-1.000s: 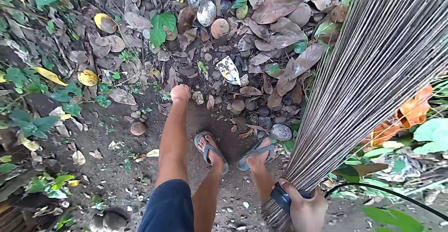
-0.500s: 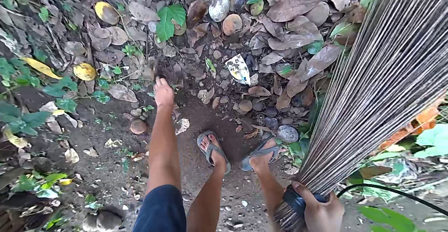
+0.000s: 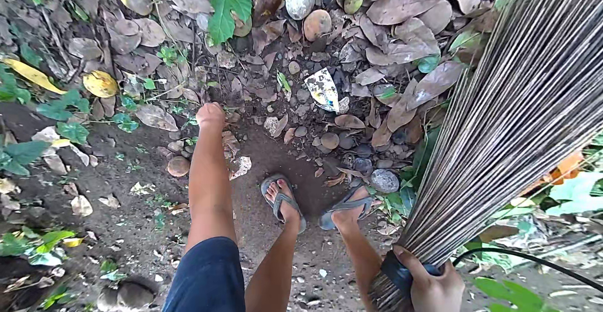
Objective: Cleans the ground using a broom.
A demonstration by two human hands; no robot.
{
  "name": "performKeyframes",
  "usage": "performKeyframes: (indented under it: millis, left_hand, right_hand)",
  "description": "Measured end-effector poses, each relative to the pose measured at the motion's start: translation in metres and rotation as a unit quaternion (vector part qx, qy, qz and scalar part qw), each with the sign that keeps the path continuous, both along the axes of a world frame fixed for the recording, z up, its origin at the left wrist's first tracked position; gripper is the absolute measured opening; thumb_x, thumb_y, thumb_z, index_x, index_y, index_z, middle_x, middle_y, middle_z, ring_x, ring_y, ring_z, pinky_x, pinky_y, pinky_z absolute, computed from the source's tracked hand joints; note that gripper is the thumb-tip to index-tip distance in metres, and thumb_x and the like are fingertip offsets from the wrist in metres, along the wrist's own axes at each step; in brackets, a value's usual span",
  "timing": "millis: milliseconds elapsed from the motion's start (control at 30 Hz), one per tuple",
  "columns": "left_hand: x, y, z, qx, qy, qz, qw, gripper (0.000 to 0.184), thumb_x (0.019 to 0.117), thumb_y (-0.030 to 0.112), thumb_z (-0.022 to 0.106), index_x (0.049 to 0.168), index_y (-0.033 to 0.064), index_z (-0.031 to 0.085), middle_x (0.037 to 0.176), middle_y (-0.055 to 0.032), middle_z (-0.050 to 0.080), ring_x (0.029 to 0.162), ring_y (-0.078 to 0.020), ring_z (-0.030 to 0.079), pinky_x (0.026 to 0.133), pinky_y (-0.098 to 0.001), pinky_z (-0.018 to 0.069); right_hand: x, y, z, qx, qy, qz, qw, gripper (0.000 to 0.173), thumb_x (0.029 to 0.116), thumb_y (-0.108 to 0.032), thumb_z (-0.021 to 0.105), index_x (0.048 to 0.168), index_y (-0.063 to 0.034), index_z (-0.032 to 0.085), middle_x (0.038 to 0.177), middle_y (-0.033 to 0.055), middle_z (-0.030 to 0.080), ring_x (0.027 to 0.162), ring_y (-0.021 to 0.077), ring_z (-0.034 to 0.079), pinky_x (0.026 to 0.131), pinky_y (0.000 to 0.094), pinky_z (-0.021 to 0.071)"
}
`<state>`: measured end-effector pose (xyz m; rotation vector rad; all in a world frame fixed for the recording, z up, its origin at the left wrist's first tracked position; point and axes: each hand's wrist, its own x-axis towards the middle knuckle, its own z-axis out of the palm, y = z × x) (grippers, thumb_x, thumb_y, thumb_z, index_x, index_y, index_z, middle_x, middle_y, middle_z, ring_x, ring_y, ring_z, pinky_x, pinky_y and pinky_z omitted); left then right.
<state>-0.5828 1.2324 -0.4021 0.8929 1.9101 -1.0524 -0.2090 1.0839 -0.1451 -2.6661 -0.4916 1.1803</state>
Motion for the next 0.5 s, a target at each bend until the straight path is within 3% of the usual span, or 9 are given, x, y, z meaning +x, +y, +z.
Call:
performKeyframes:
  millis: [167, 333, 400, 500]
  left_hand:
    - [-0.016, -0.014, 0.017, 0.016, -0.041, 0.042, 0.998, 0.038, 0.1025, 0.01, 0.054, 0.131, -0.0154, 0.054, 0.136, -0.0401, 0.053, 0.129, -0.0547, 0.052, 0.103, -0.0692, 0.0428]
    - [-0.003, -0.017, 0.065, 0.012, -0.063, 0.097, 0.993, 0.04, 0.1042, 0.013, 0.054, 0.13, -0.0178, 0.053, 0.133, -0.0408, 0.054, 0.129, -0.053, 0.053, 0.105, -0.0649, 0.0424]
    - [0.006, 0.004, 0.091, 0.055, -0.076, 0.135, 0.986, 0.041, 0.1051, 0.014, 0.052, 0.13, -0.0177, 0.052, 0.133, -0.0403, 0.054, 0.128, -0.0518, 0.054, 0.105, -0.0642, 0.0423]
    - [0.027, 0.073, 0.153, 0.214, -0.147, 0.192, 0.947, 0.035, 0.1036, 0.009, 0.05, 0.131, -0.0131, 0.054, 0.13, -0.0361, 0.058, 0.123, -0.0476, 0.057, 0.103, -0.0631, 0.0428]
  right_hand:
    - [-0.002, -0.001, 0.0, 0.009, 0.007, -0.017, 1.0, 0.045, 0.0738, -0.009, 0.072, 0.113, 0.0063, 0.054, 0.081, -0.0064, 0.063, 0.067, -0.0081, 0.063, 0.065, 0.0132, 0.0559]
    - [-0.004, -0.001, -0.003, 0.036, 0.022, -0.052, 0.998, 0.039, 0.072, -0.01, 0.073, 0.105, 0.0026, 0.058, 0.076, -0.0044, 0.063, 0.063, -0.0023, 0.063, 0.061, 0.0184, 0.0556]
    - [0.002, 0.001, 0.006, 0.049, 0.033, -0.073, 0.996, 0.036, 0.072, -0.009, 0.072, 0.103, 0.0021, 0.058, 0.073, -0.0034, 0.063, 0.06, 0.001, 0.063, 0.058, 0.0214, 0.0564]
    - [0.013, -0.001, 0.041, 0.08, 0.066, -0.108, 0.989, 0.037, 0.0736, -0.006, 0.068, 0.107, 0.0033, 0.056, 0.071, -0.0036, 0.065, 0.058, 0.0026, 0.065, 0.057, 0.0227, 0.0589]
